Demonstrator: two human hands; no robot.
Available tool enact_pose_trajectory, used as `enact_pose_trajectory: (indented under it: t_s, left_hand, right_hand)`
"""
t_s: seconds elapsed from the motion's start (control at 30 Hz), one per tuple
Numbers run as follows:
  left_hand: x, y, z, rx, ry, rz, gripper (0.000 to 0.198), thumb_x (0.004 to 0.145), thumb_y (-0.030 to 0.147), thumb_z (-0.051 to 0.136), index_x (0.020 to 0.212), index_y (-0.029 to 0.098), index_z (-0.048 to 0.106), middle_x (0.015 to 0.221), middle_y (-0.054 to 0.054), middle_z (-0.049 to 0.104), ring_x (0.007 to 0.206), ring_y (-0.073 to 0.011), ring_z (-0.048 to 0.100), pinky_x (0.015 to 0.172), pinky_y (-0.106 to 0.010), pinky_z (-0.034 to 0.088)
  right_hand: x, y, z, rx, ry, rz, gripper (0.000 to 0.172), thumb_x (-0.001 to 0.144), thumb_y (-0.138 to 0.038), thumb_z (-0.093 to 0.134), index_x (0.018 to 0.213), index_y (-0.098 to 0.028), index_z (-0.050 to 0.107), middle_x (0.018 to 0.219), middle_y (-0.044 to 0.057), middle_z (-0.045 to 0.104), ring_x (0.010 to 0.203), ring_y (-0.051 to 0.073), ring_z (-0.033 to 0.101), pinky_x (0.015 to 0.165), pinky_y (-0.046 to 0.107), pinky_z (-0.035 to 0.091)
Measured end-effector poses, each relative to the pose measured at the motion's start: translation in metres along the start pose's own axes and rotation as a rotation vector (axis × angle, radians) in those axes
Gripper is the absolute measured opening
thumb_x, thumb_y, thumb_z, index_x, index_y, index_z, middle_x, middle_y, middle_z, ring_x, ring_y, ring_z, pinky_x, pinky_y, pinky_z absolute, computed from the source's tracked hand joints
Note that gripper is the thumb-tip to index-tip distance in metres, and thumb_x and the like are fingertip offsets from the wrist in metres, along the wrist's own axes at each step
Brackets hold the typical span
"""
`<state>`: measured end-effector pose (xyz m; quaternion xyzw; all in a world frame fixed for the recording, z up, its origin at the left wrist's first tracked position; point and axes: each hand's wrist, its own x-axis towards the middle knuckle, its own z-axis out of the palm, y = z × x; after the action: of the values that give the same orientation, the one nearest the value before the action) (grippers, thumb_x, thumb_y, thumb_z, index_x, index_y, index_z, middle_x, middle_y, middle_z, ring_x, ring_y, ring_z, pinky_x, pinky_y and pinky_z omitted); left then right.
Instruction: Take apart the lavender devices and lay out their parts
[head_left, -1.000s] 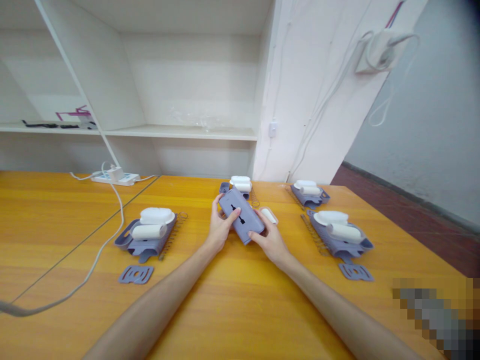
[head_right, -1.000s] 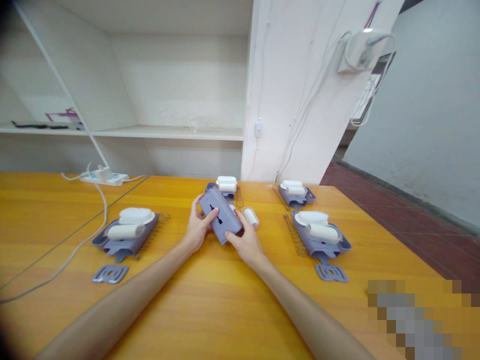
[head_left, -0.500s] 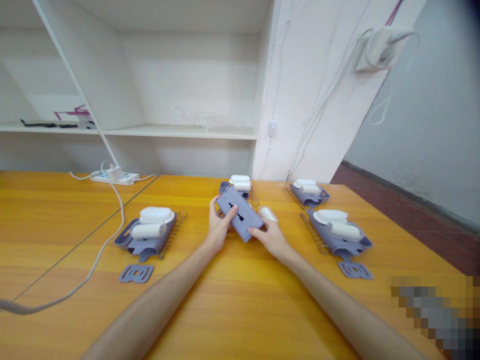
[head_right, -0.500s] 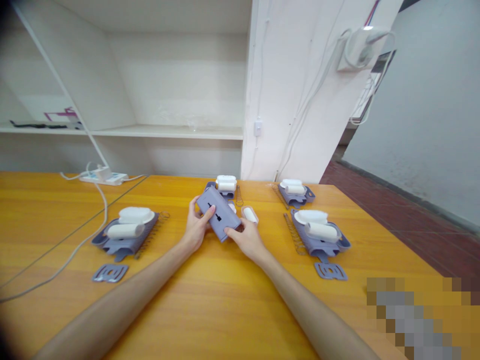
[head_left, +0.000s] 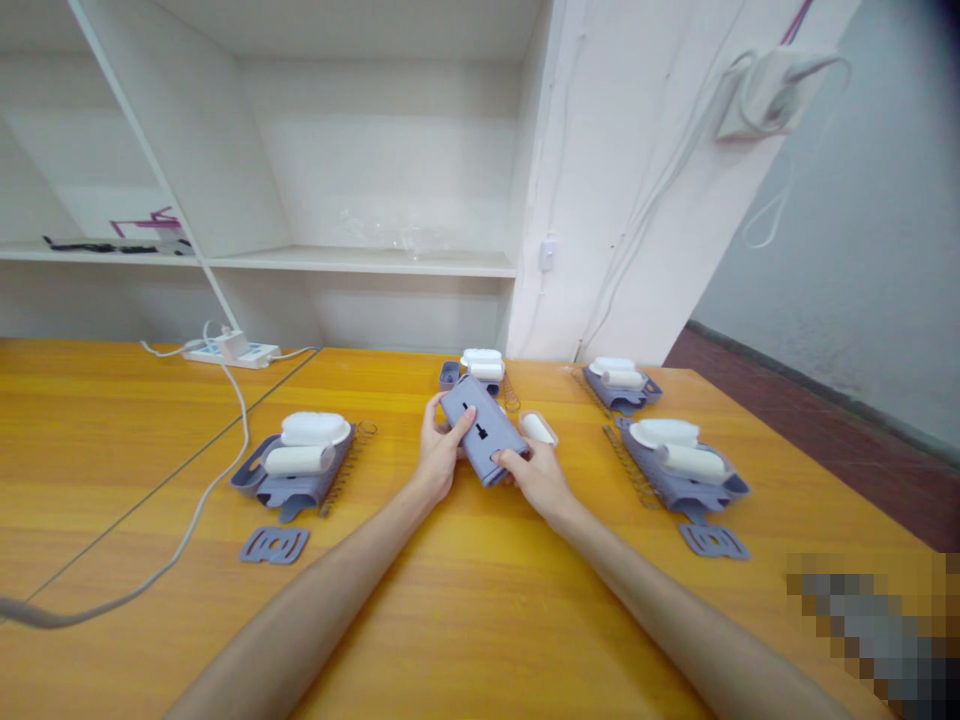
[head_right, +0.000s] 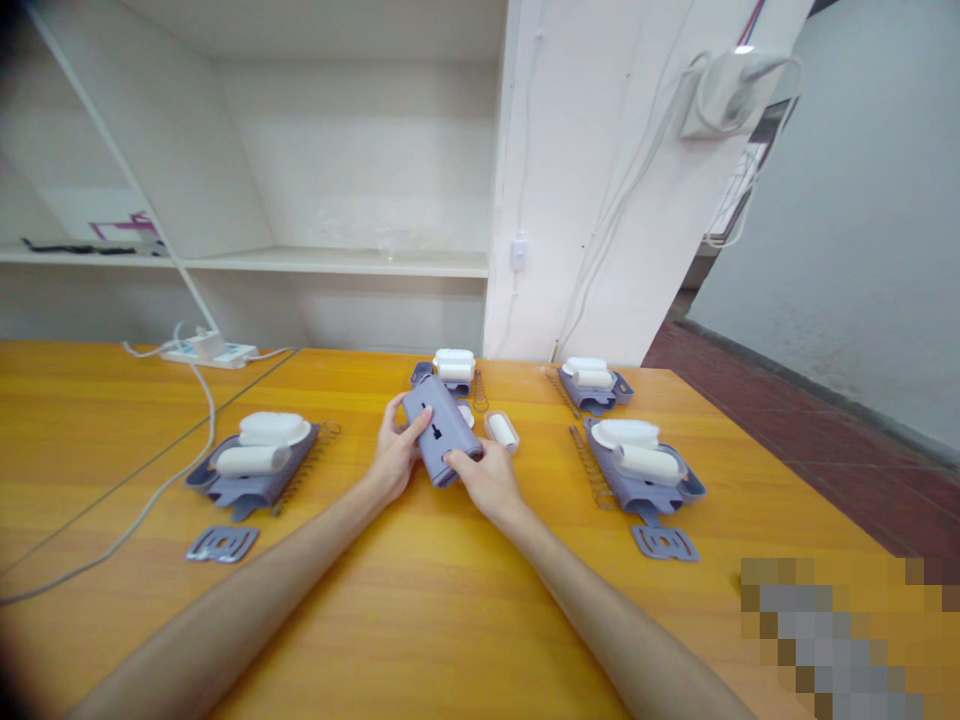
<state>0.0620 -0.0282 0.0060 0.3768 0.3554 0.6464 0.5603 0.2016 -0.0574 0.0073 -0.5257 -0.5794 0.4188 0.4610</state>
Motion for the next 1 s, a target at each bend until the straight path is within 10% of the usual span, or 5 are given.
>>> enact_pose_trajectory:
  t_s: [0.4,0.7,1.0]
  left_hand:
    - [0.005,0.022,-0.017,0.148,-0.205,-0.080,0.070,0.060,0.037,0.076,0.123,0.030,0.046,0.106,-0.006,0.058,0.075,-0.0189,0.063,0.047,-0.028,0.054]
    - [0.020,0.013,-0.022,0.089,-0.037,-0.089,0.051,0.063,0.058,0.067,0.096,0.020,0.060,0.073,0.001,0.055,0.055,-0.0104,0.054,0.046,-0.024,0.049]
    - [0.024,0.023,-0.024,-0.123,-0.091,-0.298,0.039,0.070,0.048,0.064,0.095,0.018,0.063,0.086,-0.005,0.064,0.073,-0.0167,0.059,0.061,-0.027,0.049]
  right_hand:
    - [-0.002,0.007,-0.015,-0.014,-0.198,-0.097,0.023,0.066,-0.030,0.059,0.081,-0.012,0.059,0.067,-0.001,0.056,0.059,0.012,0.045,0.054,0.022,0.036]
    - [-0.011,-0.001,-0.006,-0.160,-0.095,-0.182,0.017,0.064,-0.026,0.060,0.076,-0.017,0.051,0.068,-0.004,0.051,0.062,0.012,0.044,0.055,0.021,0.035]
    - [-0.013,-0.004,-0.008,-0.337,-0.061,-0.244,0.020,0.064,-0.027,0.063,0.070,-0.020,0.045,0.065,-0.005,0.046,0.059,0.011,0.041,0.052,0.021,0.029]
